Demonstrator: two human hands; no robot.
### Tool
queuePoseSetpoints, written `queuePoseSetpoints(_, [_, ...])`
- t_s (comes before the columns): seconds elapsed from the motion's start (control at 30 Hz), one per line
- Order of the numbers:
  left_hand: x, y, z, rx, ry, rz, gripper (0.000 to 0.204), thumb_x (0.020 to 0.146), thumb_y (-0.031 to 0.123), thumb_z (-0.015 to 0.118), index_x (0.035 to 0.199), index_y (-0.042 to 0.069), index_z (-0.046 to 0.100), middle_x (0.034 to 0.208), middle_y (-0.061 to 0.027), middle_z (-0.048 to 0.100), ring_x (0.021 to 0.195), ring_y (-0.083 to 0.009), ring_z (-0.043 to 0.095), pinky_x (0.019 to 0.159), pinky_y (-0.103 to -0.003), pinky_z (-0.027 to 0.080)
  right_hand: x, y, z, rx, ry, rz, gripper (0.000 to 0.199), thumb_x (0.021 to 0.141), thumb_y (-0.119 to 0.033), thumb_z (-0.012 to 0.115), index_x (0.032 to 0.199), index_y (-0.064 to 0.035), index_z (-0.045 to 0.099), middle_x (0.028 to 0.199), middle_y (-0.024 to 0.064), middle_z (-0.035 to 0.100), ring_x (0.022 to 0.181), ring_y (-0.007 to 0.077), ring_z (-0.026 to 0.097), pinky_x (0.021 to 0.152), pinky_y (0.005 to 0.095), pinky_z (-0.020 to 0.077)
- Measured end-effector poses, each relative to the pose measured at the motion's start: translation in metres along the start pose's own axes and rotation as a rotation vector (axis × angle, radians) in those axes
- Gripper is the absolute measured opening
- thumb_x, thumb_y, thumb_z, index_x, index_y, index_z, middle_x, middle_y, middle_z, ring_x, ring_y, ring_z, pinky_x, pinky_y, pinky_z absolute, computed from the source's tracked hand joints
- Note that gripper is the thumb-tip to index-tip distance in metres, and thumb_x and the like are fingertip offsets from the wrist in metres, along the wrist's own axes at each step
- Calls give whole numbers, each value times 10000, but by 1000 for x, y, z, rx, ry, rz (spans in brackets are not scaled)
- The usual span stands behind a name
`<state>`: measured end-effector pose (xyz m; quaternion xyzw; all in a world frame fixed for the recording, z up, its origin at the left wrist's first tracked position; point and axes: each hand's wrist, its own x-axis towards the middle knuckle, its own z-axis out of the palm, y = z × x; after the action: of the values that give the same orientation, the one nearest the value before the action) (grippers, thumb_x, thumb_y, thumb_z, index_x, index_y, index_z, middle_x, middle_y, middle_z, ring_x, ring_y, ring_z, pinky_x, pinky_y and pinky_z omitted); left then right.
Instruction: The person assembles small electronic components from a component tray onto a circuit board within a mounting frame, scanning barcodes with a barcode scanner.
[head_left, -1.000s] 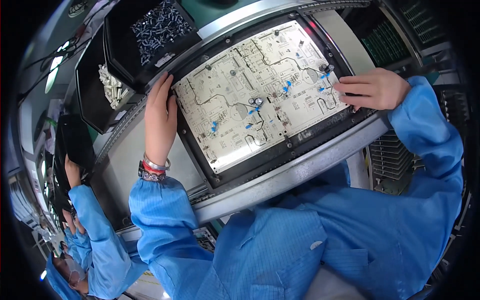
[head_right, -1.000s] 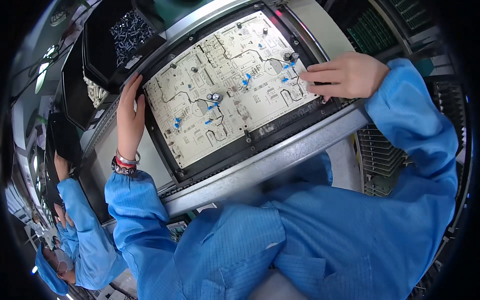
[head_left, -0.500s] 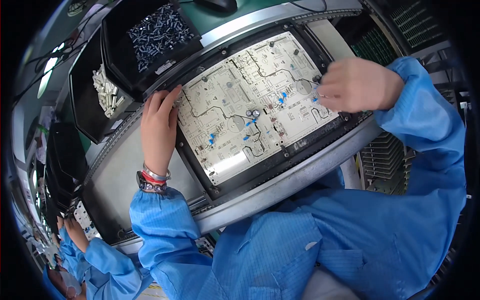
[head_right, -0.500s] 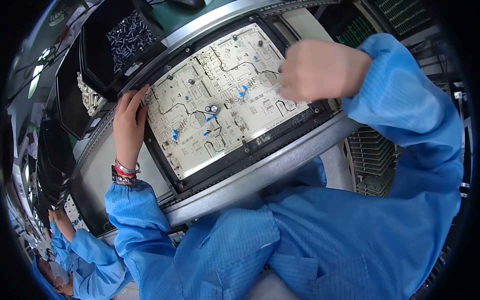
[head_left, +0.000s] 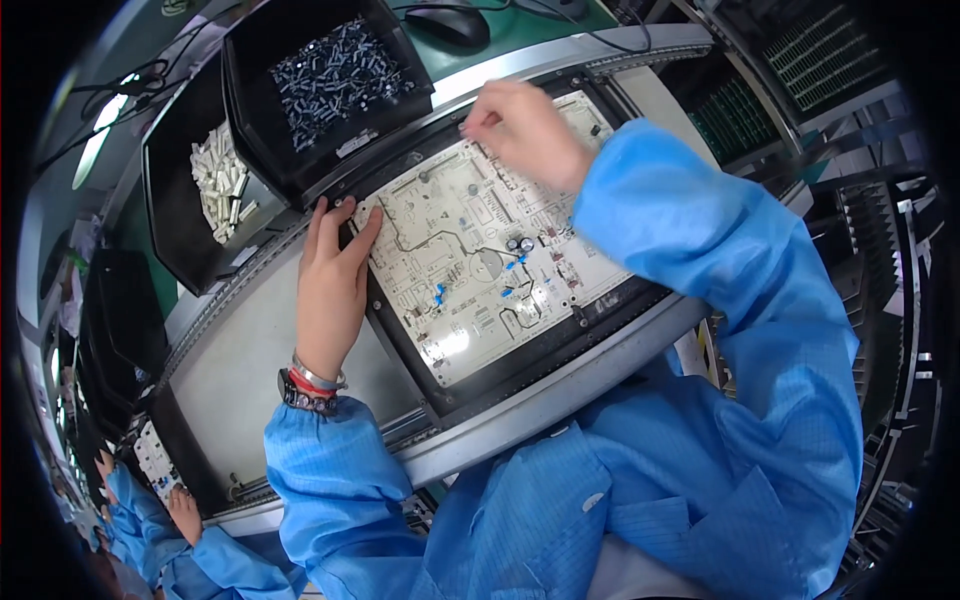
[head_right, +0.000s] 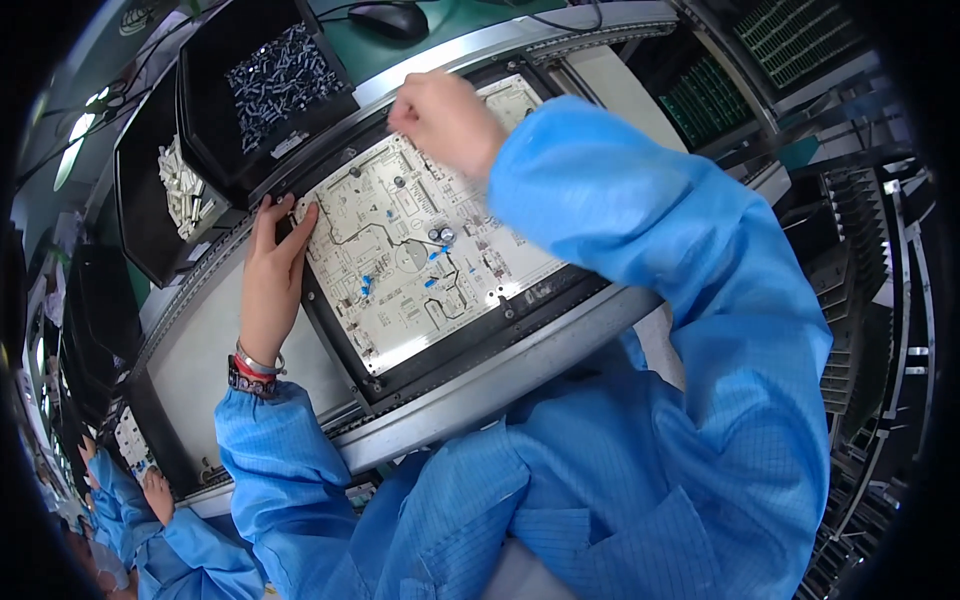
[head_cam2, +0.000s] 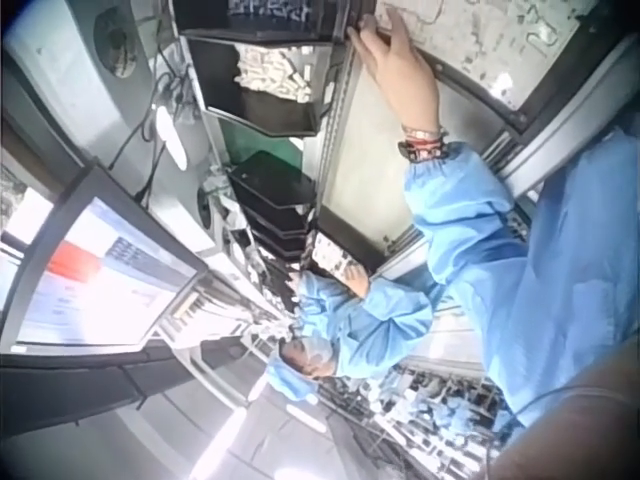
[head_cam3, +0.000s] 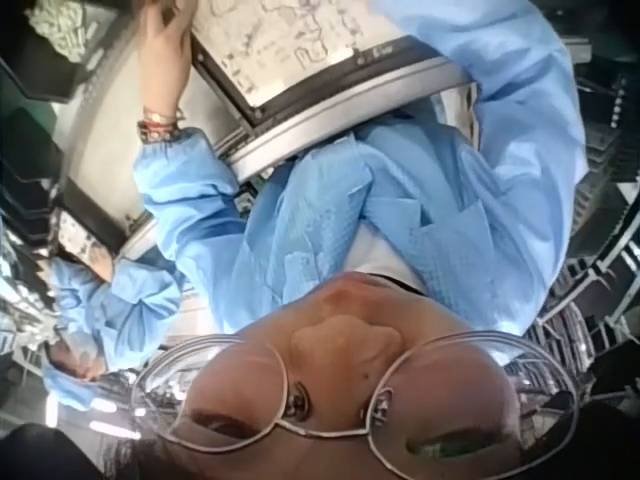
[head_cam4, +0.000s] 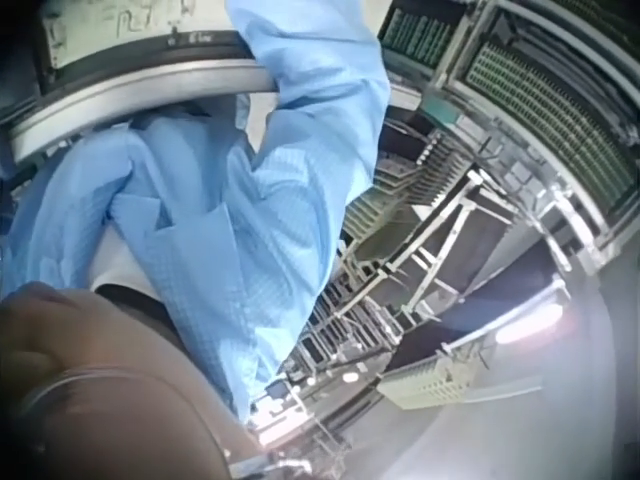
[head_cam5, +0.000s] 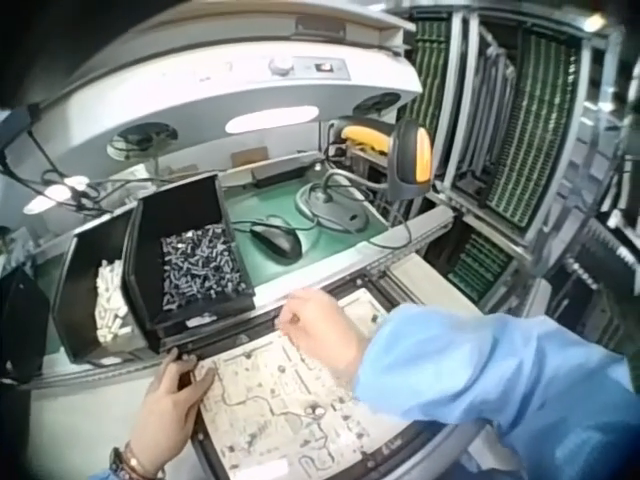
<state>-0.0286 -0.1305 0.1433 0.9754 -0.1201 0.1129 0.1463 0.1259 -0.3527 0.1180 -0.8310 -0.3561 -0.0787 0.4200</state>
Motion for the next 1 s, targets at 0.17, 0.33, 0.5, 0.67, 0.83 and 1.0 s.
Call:
queuePoseSetpoints(0.17, [-11,-7,0,-54,20,-9,403,794,-45,492,1164,100,564,1224,-139,469,1201,-404,375,963,-419,374,-1,-26,10,-24,-50,-21,88,733,-74,662,796,-20,633,758,90,583,714,219,589,642,310,475])
queuePoseSetpoints(0.33, [-35,3,-29,-192,-25,-108,443,817,3,516,1250,93,488,1204,-156,472,1138,-343,441,918,-371,393,-12,56,-89,-654,95,191,221,745,-151,672,946,-60,666,851,103,574,797,262,581,704,343,462])
queuePoseSetpoints(0.5, [-71,18,-38,-486,-280,-399,815,682,124,728,1362,26,289,1008,-162,563,873,-268,570,799,-346,450,-27,75,-83,-446,106,98,160,746,-78,668,903,-53,667,838,82,571,780,218,575,695,301,463])
queuePoseSetpoints(0.67, [-69,38,-29,-555,-273,-392,961,630,49,760,1393,12,177,1059,-204,549,884,-271,581,754,-321,484,-15,58,-71,-513,59,221,100,754,-115,657,801,-32,627,799,105,578,774,256,584,688,327,471])
queuePoseSetpoints(0.83, [-65,33,-21,-641,-277,-341,980,631,37,764,1408,39,166,1106,-163,554,903,-229,575,808,-309,455,2,5,-74,-840,-164,298,179,742,-182,672,795,-21,613,795,136,594,800,306,582,712,388,466])
queuePoseSetpoints(1.0, [-67,40,-6,-617,-219,-187,842,737,111,683,1382,-15,156,1045,-255,519,934,-392,513,850,-388,412,73,-96,-28,-457,-105,-605,217,770,-70,594,977,-5,583,926,127,590,851,310,584,764,397,474])
